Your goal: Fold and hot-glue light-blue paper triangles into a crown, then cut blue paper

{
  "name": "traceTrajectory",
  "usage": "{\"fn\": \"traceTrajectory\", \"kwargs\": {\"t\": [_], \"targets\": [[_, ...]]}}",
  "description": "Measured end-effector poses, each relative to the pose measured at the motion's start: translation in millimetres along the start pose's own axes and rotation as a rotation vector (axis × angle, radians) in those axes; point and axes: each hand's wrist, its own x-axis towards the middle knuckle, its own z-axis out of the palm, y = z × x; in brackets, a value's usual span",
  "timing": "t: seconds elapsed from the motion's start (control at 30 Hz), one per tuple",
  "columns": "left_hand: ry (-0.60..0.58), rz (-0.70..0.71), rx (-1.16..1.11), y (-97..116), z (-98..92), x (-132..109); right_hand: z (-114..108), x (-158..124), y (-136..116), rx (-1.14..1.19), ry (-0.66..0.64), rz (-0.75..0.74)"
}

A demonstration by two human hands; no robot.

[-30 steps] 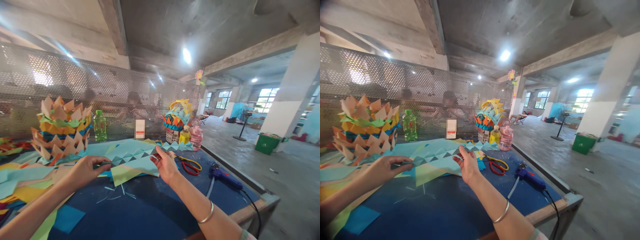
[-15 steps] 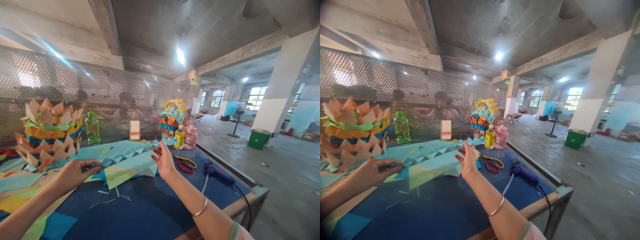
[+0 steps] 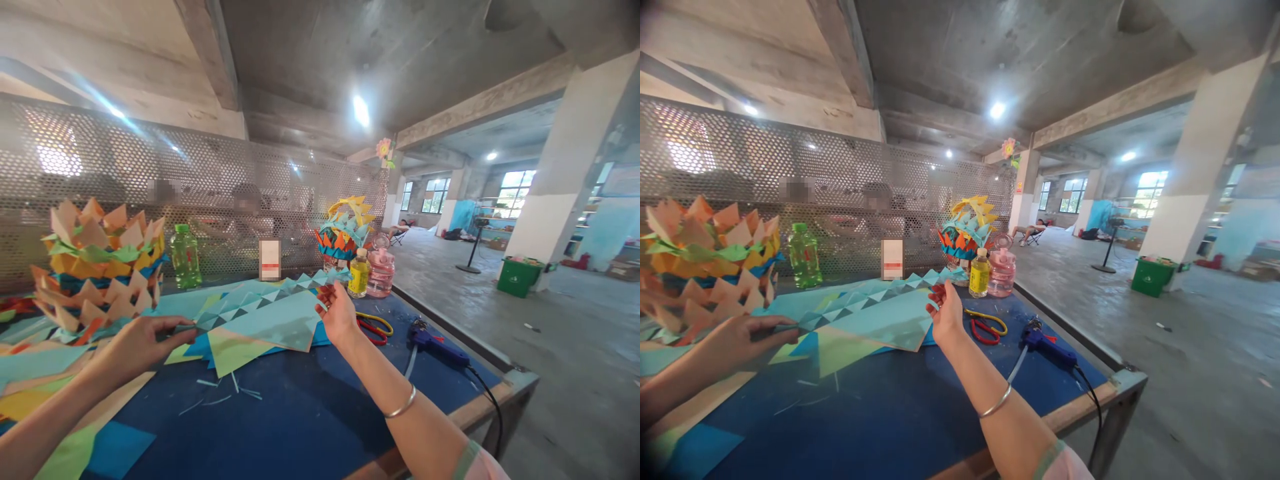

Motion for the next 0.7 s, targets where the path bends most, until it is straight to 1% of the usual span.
{"fn": "traceTrajectory", "kwargs": {"t": [0.1,0.27,0.47,0.7], "targets": [[-0.034,-0.045,-0.009,-3,0.0,1,-2,1,-1,-0.028,-0.026,-0.012],[-0.046,-0.049,-0.001,-5,1.1,1,0,-5,4,-0.055,-0.073,0.009],[-0.03,-0.046,-0.016,1,-2.6,-2,-1,-5,2,-0.087,-0.105,0.038],[-0.037,-0.052,-0.047,9,-7.3,-4,-5,0,-5,-0.026,-0.114,0.052]]}}
